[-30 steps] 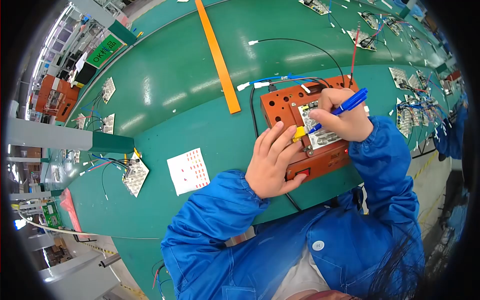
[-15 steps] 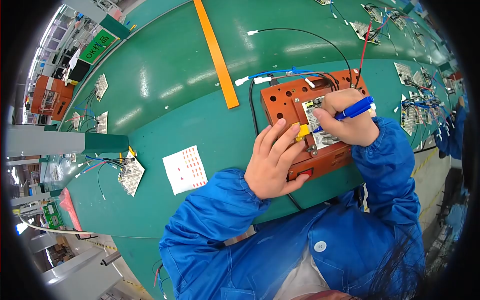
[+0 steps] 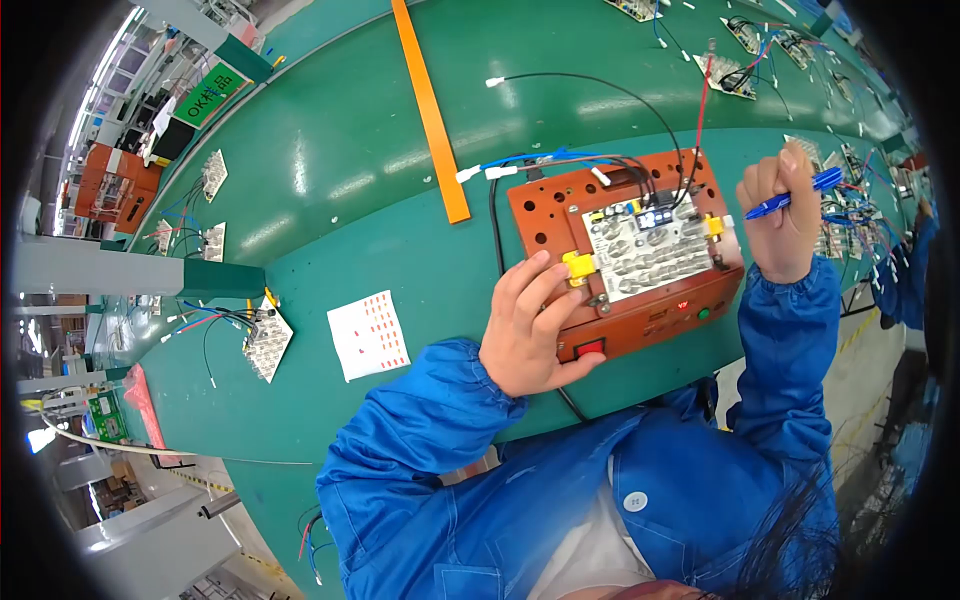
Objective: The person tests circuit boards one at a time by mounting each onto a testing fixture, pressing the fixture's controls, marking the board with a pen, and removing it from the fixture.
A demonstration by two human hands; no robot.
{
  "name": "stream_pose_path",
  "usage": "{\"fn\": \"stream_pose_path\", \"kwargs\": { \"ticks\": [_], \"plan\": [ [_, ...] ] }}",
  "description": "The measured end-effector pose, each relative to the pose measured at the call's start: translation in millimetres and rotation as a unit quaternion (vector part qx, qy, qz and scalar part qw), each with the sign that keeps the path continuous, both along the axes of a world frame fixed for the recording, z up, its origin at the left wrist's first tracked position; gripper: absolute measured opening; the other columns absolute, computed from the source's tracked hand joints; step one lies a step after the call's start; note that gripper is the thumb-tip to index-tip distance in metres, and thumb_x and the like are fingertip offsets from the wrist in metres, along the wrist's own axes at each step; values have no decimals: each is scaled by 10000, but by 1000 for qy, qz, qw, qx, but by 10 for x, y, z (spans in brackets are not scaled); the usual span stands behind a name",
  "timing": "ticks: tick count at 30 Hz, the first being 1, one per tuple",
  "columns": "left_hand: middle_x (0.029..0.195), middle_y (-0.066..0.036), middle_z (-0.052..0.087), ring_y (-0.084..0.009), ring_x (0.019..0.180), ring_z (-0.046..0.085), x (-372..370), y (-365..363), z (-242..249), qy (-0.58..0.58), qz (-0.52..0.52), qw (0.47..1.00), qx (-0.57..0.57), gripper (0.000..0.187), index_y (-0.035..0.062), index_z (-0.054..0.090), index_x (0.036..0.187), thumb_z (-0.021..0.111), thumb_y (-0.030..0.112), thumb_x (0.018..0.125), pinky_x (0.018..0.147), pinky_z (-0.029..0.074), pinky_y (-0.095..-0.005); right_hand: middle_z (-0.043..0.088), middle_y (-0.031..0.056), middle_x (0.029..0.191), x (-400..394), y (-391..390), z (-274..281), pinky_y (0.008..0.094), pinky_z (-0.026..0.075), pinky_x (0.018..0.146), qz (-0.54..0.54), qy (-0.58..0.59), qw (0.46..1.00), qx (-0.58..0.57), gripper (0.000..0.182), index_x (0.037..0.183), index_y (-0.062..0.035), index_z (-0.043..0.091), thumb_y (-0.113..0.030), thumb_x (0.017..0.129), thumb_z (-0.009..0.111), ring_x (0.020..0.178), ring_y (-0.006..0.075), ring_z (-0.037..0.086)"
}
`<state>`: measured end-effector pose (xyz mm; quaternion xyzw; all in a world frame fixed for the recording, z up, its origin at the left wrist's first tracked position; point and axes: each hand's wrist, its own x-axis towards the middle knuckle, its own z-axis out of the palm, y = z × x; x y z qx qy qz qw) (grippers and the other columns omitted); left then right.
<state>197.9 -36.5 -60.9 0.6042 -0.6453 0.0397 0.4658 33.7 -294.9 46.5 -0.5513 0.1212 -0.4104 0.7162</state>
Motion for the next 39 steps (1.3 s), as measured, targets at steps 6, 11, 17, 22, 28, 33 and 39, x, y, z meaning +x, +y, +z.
{"fn": "stream_pose_path", "kwargs": {
  "ticks": [6,11,17,22,28,33,39],
  "plan": [
    [1437,-152,466,-423,1356,423,-146,111,91,-30,89,993,68,882,78,476,1351,920,378,650,1094,370,-521,330,-42,572,-180,-275,-509,272,235,501,-45,3,988,146,333,772,-150,411,-249,1079,494,504,83,263],
    [1409,-210,490,-447,1316,465,-146,-14,498,5,72,996,45,1004,-4,395,1445,909,342,655,1101,362,-519,433,-20,626,-486,-571,-681,266,259,533,-45,-99,975,193,335,887,-123,545,-360,1104,455,516,88,285],
    [1317,-238,540,-422,1213,508,-103,-724,941,34,21,980,195,970,-10,405,1440,898,250,647,1068,418,-471,605,48,731,-725,-751,-1234,256,282,516,-150,17,981,120,365,1121,-84,601,-391,1116,404,507,77,353],
    [1288,-228,555,-418,1194,513,155,-767,1215,-28,-14,983,181,917,0,478,1384,915,240,614,1052,433,-465,693,104,829,-867,-726,-1316,226,342,497,-156,91,978,101,332,1146,-50,551,-353,1112,419,519,79,435],
    [1207,-181,598,-392,1151,538,1054,-316,1247,-116,275,941,158,871,23,530,1324,937,218,579,1013,443,-464,749,156,986,-797,-685,-1227,217,367,513,-109,126,983,82,316,1110,-53,557,-343,1106,430,552,76,486],
    [1443,-255,478,-442,1339,434,1832,9,146,-163,497,833,180,913,53,479,1428,888,422,700,1133,359,-498,752,150,1047,-707,-691,-1216,209,392,560,-71,154,985,36,236,1064,-60,579,-274,1090,481,606,62,529],
    [1342,-241,548,-432,1275,476,1814,147,-408,-70,485,866,100,677,-2,533,1319,785,390,828,1087,369,-526,724,163,1112,-361,-1039,-1318,258,503,703,-284,234,923,-108,276,1201,-33,603,-256,1039,593,818,196,666]
  ]
}}
